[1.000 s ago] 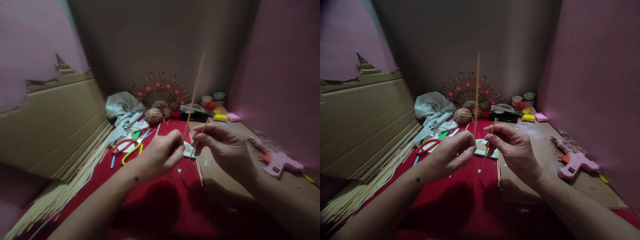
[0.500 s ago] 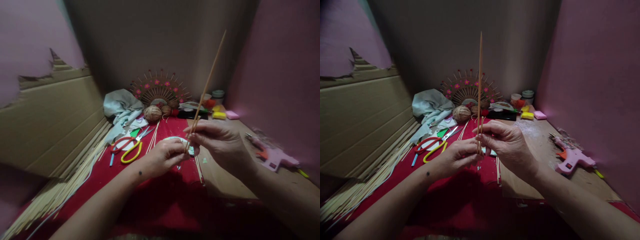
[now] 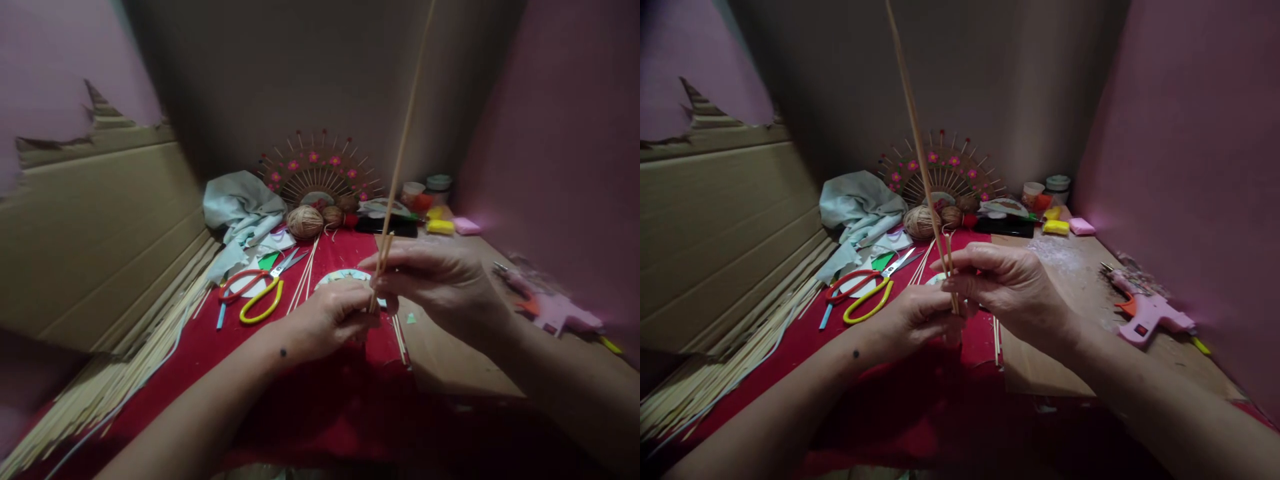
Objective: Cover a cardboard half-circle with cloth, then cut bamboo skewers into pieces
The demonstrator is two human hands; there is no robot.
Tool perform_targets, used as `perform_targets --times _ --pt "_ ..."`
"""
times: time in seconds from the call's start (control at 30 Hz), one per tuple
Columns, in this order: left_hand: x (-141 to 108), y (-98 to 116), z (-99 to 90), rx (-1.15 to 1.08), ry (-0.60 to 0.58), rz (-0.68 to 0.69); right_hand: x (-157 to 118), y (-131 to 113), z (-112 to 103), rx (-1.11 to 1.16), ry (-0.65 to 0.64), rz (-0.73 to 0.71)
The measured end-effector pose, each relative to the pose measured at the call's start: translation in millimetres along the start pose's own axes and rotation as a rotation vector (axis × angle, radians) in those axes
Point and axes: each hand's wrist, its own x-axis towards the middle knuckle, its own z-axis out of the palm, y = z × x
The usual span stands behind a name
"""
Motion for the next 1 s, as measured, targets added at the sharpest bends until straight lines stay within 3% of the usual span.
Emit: perform_targets --times 0.27,0.6,0.83,1.0 --pt "-1 -5 0.4 0.006 -0.108 -0.109 2 -4 0 -0.127 -0.040 -0.002" --pt "-2 -3 6.7 0.072 -0.155 -0.241 1 -5 1 -0.122 0.000 -0.046" --pt "-2 0 8.9 0.016 -0.166 -0.233 -2 -3 4 -0.144 0.093 -0.071" --pt "-4 -3 10.6 -0.025 -0.165 -0.284 -2 -5 5 -0.067 0.044 0.048"
